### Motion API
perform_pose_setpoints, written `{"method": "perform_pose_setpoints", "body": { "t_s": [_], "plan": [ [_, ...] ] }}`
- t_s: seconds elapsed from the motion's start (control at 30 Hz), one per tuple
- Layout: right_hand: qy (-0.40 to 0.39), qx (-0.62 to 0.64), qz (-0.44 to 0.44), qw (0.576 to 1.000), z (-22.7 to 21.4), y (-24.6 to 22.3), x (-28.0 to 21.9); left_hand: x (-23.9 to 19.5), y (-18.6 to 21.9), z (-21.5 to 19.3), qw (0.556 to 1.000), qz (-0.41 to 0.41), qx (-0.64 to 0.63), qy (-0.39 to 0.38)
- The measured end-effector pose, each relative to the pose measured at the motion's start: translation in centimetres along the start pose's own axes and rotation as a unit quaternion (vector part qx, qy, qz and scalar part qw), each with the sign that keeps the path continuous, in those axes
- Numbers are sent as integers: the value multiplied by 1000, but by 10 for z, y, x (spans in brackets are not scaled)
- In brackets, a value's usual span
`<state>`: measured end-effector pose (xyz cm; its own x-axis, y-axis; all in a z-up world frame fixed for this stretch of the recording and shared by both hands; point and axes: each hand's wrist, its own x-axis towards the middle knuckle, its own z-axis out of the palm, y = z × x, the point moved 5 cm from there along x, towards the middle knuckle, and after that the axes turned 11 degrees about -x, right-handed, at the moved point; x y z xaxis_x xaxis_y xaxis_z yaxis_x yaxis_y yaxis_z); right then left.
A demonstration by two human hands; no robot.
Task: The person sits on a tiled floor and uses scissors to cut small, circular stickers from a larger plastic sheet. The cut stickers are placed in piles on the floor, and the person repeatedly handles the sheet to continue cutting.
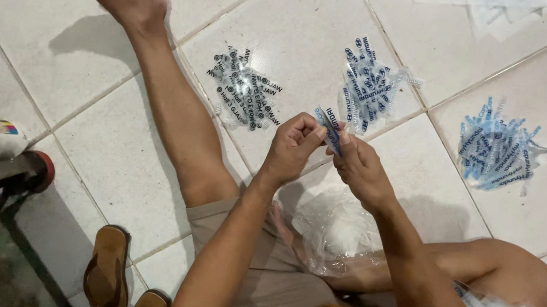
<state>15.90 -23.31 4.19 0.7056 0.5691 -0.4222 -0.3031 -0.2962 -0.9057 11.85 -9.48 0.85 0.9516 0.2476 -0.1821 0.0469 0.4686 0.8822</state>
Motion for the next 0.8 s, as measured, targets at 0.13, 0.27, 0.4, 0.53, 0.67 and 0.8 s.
{"method": "perform_pose_setpoints", "body": {
  "t_s": [0.13, 0.27, 0.4, 0.53, 0.67, 0.8],
  "plan": [
    [5, 10, 21, 1000, -11, 12, 8, 11, -9, 7, 999, -31, -13, -22],
    [25, 2, 16, 1000, -18, 20, 15, 20, -12, 20, 998, -33, -42, -26],
    [47, -6, 0, 999, -25, 18, 18, 27, -22, 23, 997, -52, -45, -22],
    [44, -3, 2, 999, -36, 18, 13, 29, -26, 31, 997, -55, -54, -13],
    [77, -32, -30, 996, -56, 38, 7, 31, -30, 32, 995, -56, -79, 22],
    [147, -38, -27, 988, -68, 43, -11, 24, -60, 30, 995, -71, -59, 43]
  ]
}}
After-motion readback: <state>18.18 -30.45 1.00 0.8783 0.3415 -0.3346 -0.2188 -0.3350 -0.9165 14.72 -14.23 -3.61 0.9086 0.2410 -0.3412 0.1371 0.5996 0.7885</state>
